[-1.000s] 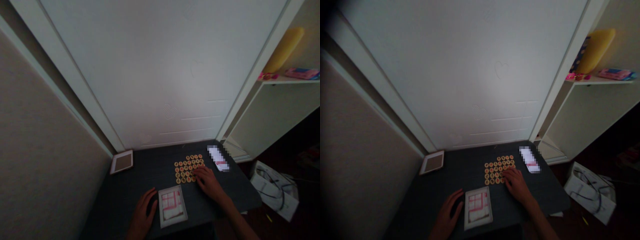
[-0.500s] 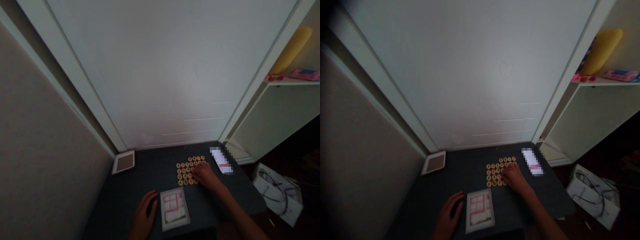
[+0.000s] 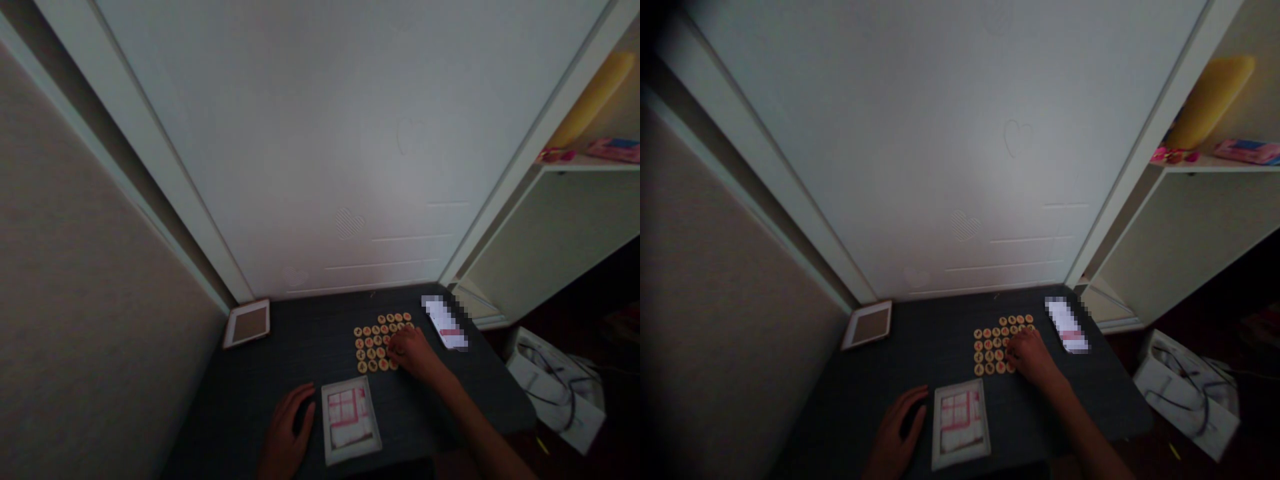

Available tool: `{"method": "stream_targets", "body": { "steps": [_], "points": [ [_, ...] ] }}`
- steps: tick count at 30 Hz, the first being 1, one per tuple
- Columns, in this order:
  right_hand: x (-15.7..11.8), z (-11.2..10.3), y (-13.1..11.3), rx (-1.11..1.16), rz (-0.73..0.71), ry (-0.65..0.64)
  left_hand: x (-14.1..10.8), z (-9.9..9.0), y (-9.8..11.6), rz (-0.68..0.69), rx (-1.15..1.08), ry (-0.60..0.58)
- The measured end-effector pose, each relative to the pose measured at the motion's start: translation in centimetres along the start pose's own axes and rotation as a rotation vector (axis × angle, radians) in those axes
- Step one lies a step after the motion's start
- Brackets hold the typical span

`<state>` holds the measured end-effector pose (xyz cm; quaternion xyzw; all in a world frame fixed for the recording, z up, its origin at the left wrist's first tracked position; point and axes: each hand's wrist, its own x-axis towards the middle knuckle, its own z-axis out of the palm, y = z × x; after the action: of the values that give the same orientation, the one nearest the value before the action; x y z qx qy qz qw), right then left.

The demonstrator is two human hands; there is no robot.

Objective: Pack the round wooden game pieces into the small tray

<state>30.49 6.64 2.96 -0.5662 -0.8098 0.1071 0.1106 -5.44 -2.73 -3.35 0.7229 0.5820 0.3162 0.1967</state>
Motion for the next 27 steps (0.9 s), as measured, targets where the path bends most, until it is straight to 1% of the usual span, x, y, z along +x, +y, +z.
{"method": "stream_targets", "body": {
  "steps": [6, 11, 16, 19, 21, 24, 27],
  "points": [
    [0.2, 0.5, 0.1, 0.035, 0.014, 0.031, -0.1, 0.0, 0.0, 0.009, -0.012, 0.014],
    [0.1, 1.0, -0.1, 0.093, 0.055, 0.099, 0.0, 0.0, 0.0, 0.003, -0.018, 0.011],
    [-0.5, 0.2, -0.6, 0.179, 0.086, 0.169, 0.1, -0.1, 0.1, 0.0, -0.03, 0.023],
    [-1.6, -0.3, -1.0, 0.276, 0.1, 0.192, 0.1, -0.1, 0.1, -0.014, -0.035, 0.027],
    [-2.6, -0.3, -1.4, 0.382, 0.105, 0.217, 0.2, 0.0, 0.0, -0.012, -0.041, 0.031],
    [-4.4, 0.7, -1.9, 0.509, 0.123, 0.279, 0.3, 0.0, 0.0, -0.012, -0.065, 0.043],
    [-6.2, 1.8, -2.5, 0.594, 0.132, 0.326, 0.3, -0.4, 0.7, -0.012, -0.105, 0.076]
  ]
}}
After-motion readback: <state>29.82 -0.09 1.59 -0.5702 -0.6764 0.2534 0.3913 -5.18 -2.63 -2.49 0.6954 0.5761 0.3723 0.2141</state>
